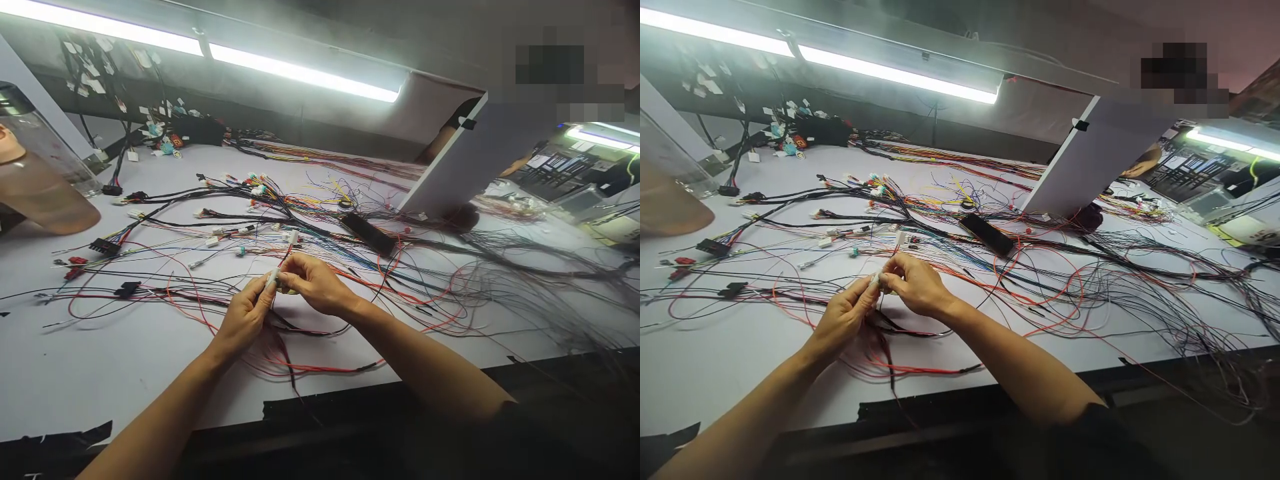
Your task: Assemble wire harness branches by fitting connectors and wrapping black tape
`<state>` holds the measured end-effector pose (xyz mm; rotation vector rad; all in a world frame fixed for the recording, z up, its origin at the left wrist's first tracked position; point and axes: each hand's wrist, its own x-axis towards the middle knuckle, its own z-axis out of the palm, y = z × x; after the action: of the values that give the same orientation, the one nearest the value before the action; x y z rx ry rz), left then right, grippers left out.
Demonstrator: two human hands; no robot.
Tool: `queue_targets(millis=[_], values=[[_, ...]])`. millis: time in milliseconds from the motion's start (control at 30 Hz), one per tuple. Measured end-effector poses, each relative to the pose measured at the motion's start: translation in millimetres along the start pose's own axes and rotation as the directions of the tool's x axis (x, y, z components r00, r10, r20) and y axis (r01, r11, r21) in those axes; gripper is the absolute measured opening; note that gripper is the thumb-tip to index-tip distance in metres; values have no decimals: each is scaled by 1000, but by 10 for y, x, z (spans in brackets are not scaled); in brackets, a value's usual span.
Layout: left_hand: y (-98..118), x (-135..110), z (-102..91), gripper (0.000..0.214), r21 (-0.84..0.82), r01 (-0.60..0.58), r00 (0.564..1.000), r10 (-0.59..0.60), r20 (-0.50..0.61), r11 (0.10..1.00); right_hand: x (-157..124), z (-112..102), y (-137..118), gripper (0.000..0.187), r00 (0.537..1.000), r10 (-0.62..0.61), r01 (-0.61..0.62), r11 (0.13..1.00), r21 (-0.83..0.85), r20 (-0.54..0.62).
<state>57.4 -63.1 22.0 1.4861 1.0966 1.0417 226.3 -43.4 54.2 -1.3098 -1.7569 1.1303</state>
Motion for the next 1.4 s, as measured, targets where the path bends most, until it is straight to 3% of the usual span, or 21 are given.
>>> queue_targets(millis=[100,200,567,867,967,1067,1200,1267,1400], values=[[-52,9,-14,29,80,-55,997,50,64,995,-19,30,4,13,1000,9,-9,1000,-23,-12],[-79,9,-25,26,119,-87,996,82,44,989,-26,53,-9,10,999,11,-13,998,-55,-31],[-114,19,-32,36,8,36,998,-37,60,999,-62,80,-227,8,999,-2,-13,945,-326,-45],[-85,-13,-42,27,152,-70,996,77,-41,986,-132,139,-154,11,994,-52,25,965,-262,-97],[-78,-15,-35,31,68,-32,996,37,-76,997,-164,151,-80,13,990,-30,6,985,-172,-135],[-63,-6,-20,31,-132,70,994,-80,-73,989,-197,140,-15,15,988,-31,18,996,-87,-150],[-11,6,13,37,-394,209,975,-222,11,895,-242,121,16,15,982,-67,54,995,-80,-177],[8,4,28,37,-435,231,970,-239,36,870,-264,127,11,17,978,-99,80,991,-108,-183],[-3,-12,36,34,-377,196,980,-192,49,905,-292,163,-21,21,970,-162,121,968,-219,-180]])
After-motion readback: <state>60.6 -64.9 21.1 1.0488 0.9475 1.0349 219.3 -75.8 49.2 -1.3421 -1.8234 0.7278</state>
